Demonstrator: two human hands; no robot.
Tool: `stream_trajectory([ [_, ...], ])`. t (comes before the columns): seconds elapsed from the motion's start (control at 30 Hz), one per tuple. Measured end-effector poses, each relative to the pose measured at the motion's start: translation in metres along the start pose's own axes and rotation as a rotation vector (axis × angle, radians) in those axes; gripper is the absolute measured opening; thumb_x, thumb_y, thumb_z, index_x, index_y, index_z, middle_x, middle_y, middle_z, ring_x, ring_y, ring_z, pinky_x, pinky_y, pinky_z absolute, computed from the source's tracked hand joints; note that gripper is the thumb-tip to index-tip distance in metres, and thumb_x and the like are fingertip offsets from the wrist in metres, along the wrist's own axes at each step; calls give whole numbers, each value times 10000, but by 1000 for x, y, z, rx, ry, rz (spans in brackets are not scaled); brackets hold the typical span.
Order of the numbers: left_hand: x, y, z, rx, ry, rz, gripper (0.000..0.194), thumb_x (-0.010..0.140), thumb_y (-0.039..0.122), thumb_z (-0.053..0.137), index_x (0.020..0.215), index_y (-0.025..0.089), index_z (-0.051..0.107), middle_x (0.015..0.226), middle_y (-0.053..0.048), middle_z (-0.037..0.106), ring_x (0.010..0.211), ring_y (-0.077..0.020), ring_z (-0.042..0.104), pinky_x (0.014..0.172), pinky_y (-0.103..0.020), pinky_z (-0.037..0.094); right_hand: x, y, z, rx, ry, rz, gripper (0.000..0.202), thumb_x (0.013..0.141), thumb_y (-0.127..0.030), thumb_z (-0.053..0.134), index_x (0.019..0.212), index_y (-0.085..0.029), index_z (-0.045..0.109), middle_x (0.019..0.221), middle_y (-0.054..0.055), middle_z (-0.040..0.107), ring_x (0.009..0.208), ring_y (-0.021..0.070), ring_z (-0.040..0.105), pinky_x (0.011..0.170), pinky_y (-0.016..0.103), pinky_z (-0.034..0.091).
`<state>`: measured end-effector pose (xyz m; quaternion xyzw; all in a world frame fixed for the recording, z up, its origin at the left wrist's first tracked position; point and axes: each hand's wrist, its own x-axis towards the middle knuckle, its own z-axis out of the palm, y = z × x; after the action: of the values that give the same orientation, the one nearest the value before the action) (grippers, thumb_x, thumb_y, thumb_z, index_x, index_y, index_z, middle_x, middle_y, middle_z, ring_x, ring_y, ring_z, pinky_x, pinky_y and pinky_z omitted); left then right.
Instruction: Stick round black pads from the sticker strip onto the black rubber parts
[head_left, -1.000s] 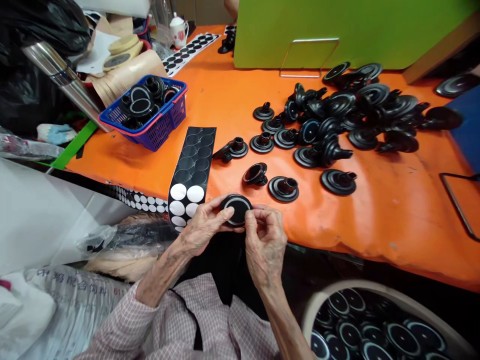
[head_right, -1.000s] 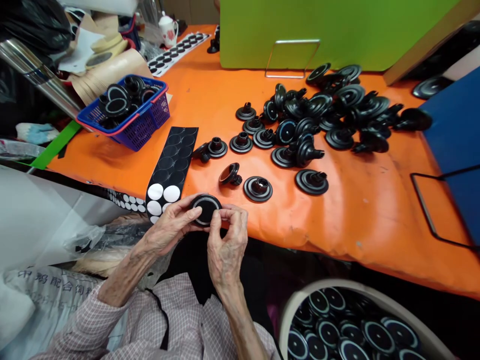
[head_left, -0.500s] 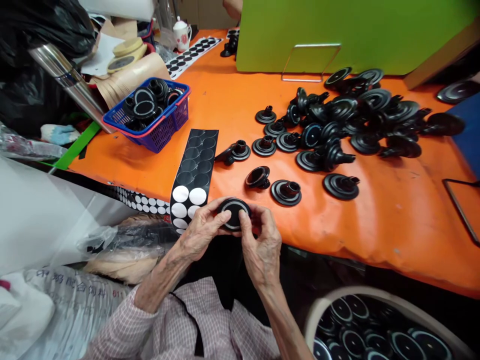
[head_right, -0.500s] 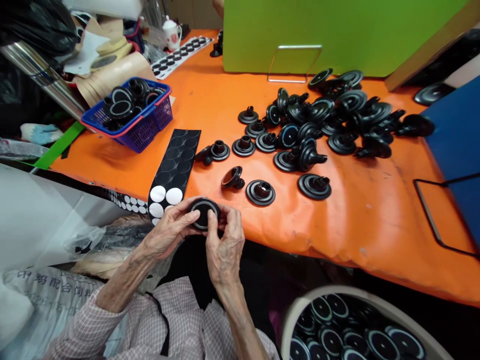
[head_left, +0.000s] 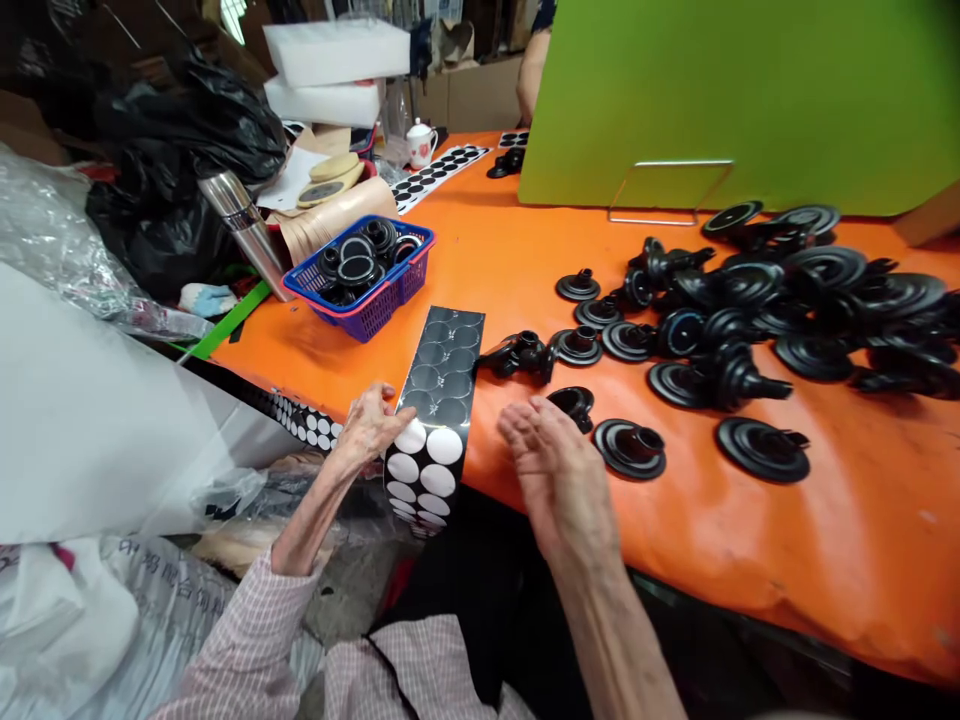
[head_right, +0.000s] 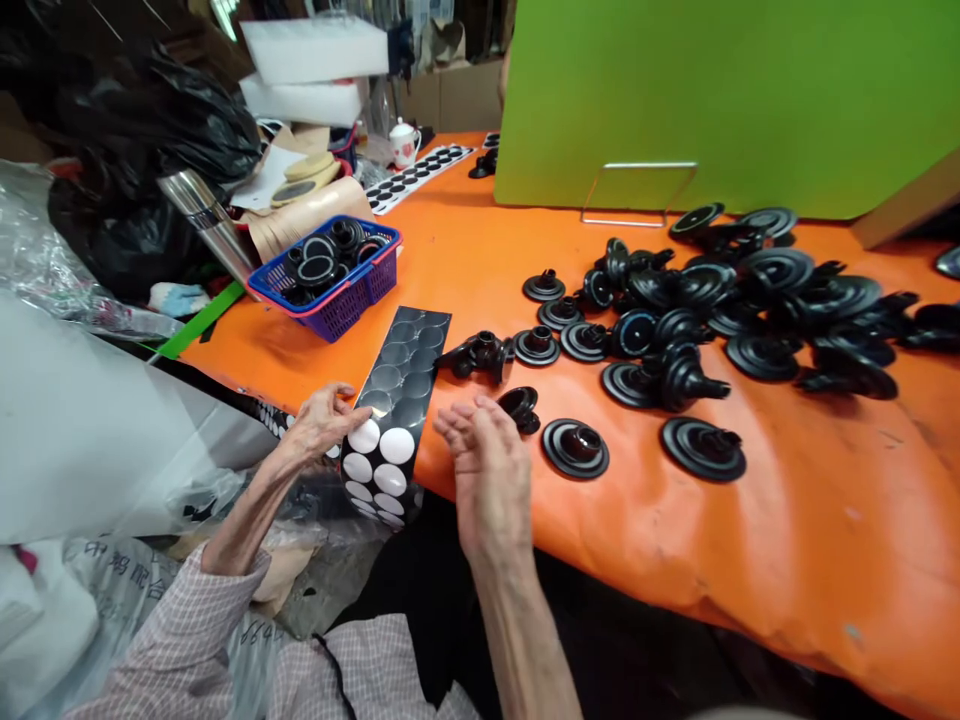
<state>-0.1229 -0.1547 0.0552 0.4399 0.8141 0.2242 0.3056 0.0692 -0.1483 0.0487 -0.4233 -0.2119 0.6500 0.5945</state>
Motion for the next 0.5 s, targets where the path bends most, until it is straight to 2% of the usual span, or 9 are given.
stream_trajectory([
  [0.1,0,0,-7,-261,-203,13,217,681,287,651,838,138,642,649,12,571,630,-140,524,613,-259,397,-6,29,5,-482,-194,-203,241,817,-340,613,1018,-208,632,1026,66,672,971,207,632,918,440,505],
  [0.2,-3,-3,-13,-514,-384,52,146,646,232,652,766,149,650,649,20,583,614,-109,495,629,-240,394,-7,55,13,-858,-325,-491,271,863,-273,507,1084,-194,640,1148,115,637,1107,252,557,991,486,435],
  [0.33,-3,-10,-15,-597,-425,120,201,665,277,692,813,143,676,765,-11,636,682,-111,516,663,-237,404,-2,69,23,-1122,-301,-692,296,908,-300,501,1128,-149,627,1118,149,624,1070,284,532,936,491,438],
  [0.5,-2,-13,-14,-622,-442,166,255,704,321,700,886,144,674,850,-37,663,798,-144,558,741,-256,431,1,69,27,-1249,-295,-814,251,954,-298,459,1076,-171,638,1056,125,635,980,263,547,857,420,455],
])
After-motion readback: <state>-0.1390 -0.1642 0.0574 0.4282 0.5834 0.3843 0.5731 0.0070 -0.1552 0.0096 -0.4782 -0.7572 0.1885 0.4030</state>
